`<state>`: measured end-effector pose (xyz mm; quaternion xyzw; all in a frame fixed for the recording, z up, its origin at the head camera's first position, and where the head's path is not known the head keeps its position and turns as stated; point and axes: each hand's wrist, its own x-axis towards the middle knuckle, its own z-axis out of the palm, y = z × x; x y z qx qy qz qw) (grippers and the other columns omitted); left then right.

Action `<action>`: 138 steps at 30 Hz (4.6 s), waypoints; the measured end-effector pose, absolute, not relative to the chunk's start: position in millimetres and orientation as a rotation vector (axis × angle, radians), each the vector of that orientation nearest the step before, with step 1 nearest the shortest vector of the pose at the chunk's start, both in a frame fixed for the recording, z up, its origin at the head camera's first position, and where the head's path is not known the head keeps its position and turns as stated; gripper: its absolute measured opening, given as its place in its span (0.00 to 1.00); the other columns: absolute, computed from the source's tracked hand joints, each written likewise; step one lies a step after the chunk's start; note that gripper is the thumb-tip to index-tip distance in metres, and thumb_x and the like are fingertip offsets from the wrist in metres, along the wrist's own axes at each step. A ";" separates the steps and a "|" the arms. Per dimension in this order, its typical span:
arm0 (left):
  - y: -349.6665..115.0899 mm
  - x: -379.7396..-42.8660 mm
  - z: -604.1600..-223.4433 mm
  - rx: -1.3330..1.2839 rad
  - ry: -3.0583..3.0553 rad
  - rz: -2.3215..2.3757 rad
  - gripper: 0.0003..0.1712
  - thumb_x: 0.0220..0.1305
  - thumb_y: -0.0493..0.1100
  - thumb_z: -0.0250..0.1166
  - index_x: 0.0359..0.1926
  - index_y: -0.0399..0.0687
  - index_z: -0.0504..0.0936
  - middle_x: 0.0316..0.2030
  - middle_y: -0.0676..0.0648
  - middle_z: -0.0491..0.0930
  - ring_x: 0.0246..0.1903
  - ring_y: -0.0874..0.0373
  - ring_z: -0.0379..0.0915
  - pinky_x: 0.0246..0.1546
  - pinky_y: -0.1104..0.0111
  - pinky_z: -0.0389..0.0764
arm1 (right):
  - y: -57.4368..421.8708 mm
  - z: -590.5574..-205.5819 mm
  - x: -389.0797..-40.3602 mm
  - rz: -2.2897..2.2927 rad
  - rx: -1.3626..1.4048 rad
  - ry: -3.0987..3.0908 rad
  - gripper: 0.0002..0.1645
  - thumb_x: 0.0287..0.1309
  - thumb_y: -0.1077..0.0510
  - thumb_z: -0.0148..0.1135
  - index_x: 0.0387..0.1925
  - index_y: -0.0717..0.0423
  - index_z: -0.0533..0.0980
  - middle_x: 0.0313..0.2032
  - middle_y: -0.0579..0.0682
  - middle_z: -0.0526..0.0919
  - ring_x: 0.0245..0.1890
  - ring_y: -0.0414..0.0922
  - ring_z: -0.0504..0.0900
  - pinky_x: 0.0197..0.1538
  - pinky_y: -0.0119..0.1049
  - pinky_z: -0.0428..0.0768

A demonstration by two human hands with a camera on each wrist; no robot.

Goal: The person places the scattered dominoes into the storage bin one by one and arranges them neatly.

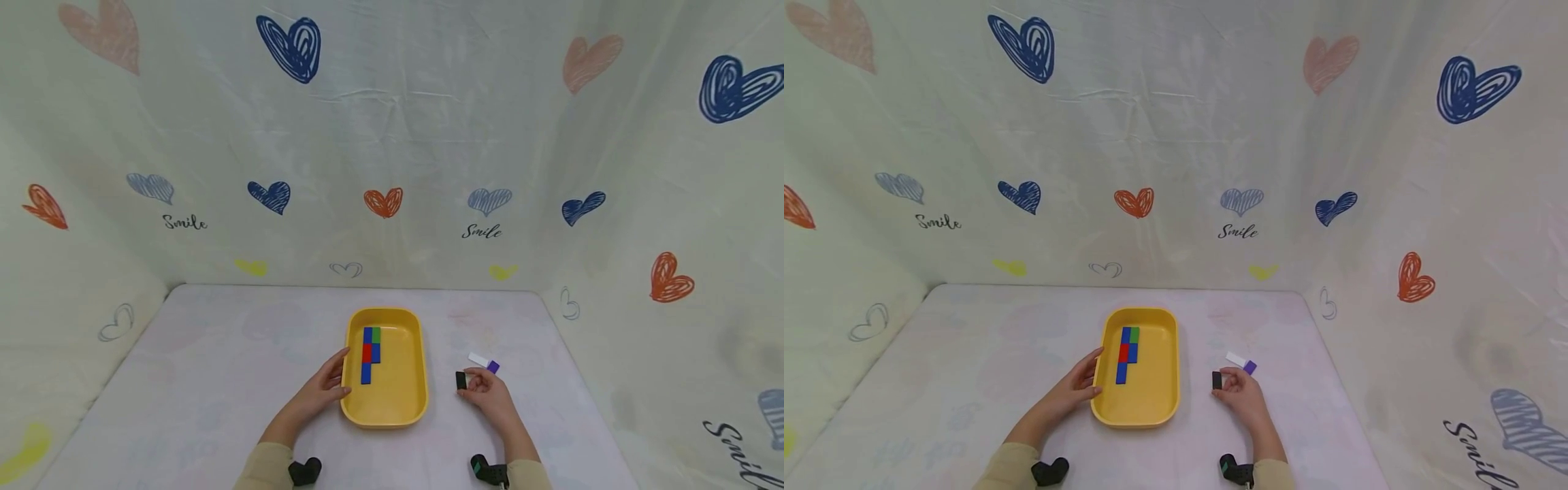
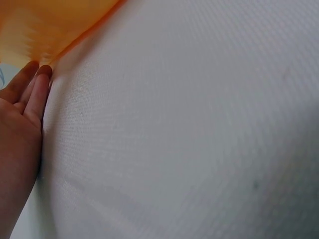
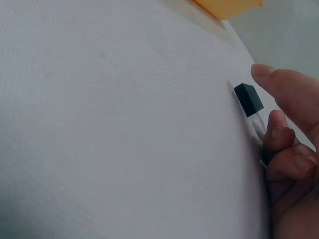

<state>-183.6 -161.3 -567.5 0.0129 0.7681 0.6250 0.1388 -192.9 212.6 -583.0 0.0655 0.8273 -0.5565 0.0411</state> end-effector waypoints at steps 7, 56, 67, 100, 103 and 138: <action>-161.3 -183.0 -567.8 0.035 2.197 1.815 0.47 0.57 0.43 0.72 0.74 0.61 0.58 0.68 0.39 0.63 0.63 0.41 0.64 0.62 0.47 0.67 | 214.0 -583.7 -194.6 -1.624 0.210 2.560 0.32 0.41 0.69 0.76 0.52 0.64 0.77 0.28 0.49 0.71 0.24 0.42 0.66 0.24 0.29 0.67; -161.9 -182.6 -567.0 0.015 2.216 1.792 0.47 0.57 0.45 0.71 0.74 0.62 0.58 0.68 0.39 0.63 0.63 0.41 0.65 0.62 0.50 0.68 | 199.3 -557.8 -193.6 -1.614 0.178 2.494 0.30 0.43 0.60 0.78 0.52 0.56 0.79 0.40 0.50 0.78 0.30 0.46 0.74 0.29 0.33 0.77; -163.1 -183.7 -565.5 0.039 2.204 1.812 0.47 0.57 0.43 0.71 0.74 0.60 0.58 0.68 0.39 0.64 0.63 0.41 0.65 0.62 0.50 0.68 | 171.4 -519.5 -182.7 -1.725 0.119 2.400 0.29 0.49 0.66 0.73 0.54 0.60 0.76 0.40 0.51 0.81 0.28 0.45 0.75 0.26 0.32 0.72; -162.6 -184.8 -568.2 0.039 2.173 1.831 0.47 0.57 0.43 0.72 0.74 0.61 0.58 0.68 0.39 0.63 0.64 0.42 0.64 0.62 0.50 0.67 | 91.5 -515.3 -200.3 -1.863 -0.032 2.130 0.33 0.47 0.72 0.73 0.56 0.62 0.71 0.38 0.54 0.79 0.35 0.47 0.81 0.45 0.37 0.83; -162.2 -184.6 -568.0 0.022 2.196 1.812 0.48 0.56 0.45 0.72 0.74 0.61 0.58 0.68 0.40 0.63 0.64 0.42 0.64 0.62 0.50 0.68 | 84.8 -516.2 -204.0 -1.861 -0.039 2.125 0.33 0.46 0.71 0.73 0.56 0.61 0.71 0.38 0.54 0.80 0.34 0.47 0.81 0.44 0.37 0.83; -165.5 -186.6 -567.6 0.034 2.178 1.801 0.48 0.57 0.46 0.72 0.74 0.63 0.58 0.68 0.39 0.63 0.64 0.40 0.63 0.62 0.48 0.68 | 39.7 -541.6 -222.8 -1.641 0.157 2.301 0.28 0.40 0.76 0.74 0.46 0.62 0.77 0.27 0.52 0.73 0.26 0.45 0.73 0.32 0.34 0.81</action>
